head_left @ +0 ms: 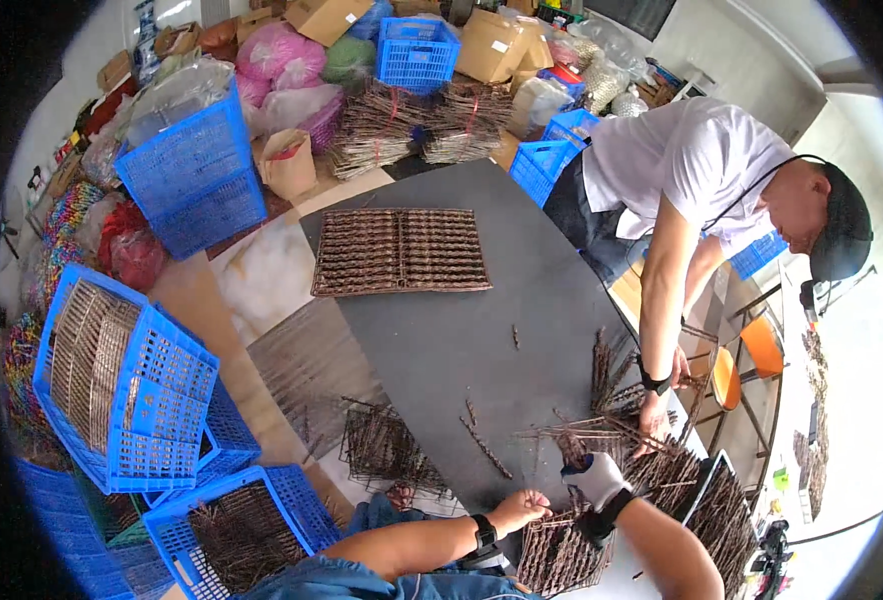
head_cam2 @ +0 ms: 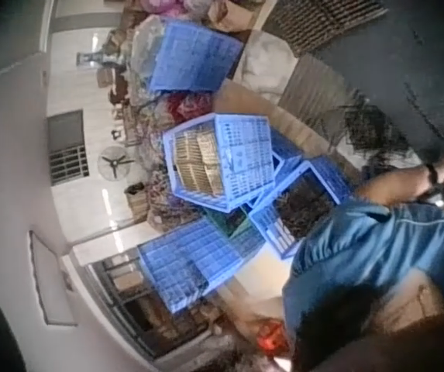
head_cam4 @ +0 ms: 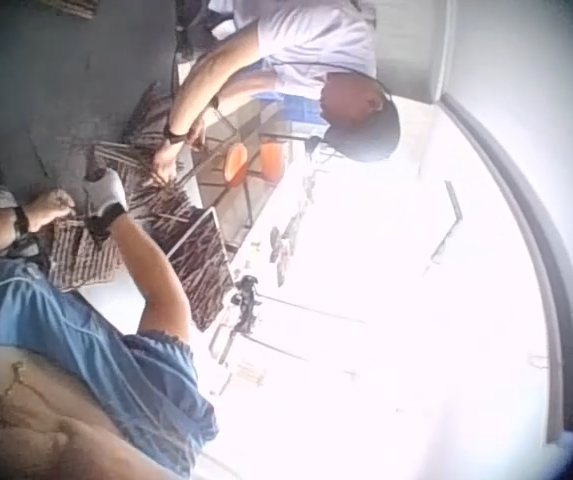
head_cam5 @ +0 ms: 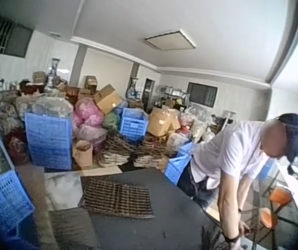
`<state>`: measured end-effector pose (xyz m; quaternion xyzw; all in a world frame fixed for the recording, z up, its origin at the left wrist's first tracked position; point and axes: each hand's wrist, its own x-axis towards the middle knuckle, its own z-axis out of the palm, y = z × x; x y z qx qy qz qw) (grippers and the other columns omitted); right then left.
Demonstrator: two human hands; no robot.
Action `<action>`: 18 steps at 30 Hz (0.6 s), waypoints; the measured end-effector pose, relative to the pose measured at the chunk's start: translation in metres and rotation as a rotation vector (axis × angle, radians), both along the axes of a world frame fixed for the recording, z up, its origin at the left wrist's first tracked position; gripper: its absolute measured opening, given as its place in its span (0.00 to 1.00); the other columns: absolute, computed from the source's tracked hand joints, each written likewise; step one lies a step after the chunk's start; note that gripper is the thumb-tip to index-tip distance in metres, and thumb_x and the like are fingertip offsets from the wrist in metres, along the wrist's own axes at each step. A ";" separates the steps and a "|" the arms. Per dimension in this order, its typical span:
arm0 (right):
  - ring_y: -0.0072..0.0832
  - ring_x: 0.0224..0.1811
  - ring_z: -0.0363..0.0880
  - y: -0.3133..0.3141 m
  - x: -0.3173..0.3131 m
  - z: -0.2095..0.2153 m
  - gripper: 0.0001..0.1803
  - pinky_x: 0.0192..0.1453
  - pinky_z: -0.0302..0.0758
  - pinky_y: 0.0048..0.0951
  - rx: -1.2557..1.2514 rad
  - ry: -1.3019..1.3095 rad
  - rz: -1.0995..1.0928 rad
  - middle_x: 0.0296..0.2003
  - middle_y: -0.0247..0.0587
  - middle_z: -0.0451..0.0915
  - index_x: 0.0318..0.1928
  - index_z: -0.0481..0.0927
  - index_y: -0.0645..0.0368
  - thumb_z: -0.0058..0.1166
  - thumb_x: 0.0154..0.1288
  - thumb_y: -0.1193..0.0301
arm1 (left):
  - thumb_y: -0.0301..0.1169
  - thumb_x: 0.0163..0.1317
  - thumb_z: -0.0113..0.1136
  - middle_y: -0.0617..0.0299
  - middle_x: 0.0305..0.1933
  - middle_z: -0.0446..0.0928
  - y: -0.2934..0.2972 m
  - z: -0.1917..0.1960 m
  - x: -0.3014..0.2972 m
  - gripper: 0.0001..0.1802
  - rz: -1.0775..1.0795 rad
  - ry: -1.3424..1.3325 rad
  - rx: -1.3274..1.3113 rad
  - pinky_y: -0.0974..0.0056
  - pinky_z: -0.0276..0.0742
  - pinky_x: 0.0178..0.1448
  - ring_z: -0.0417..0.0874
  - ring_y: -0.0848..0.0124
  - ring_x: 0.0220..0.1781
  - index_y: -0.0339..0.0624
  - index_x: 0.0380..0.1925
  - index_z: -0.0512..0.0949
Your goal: The person is assembling small wicker or twig-based rectangular panels onto a wire frame.
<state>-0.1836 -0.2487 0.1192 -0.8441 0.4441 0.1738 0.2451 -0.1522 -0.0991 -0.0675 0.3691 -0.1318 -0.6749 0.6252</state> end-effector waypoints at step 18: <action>0.42 0.50 0.78 -0.127 -0.210 0.124 0.16 0.59 0.72 0.43 -0.655 0.227 0.164 0.44 0.43 0.78 0.49 0.78 0.44 0.58 0.59 0.69 | 0.31 0.68 0.58 0.57 0.48 0.83 0.016 0.029 0.041 0.08 -0.188 0.108 0.159 0.64 0.79 0.51 0.84 0.69 0.47 0.44 0.45 0.76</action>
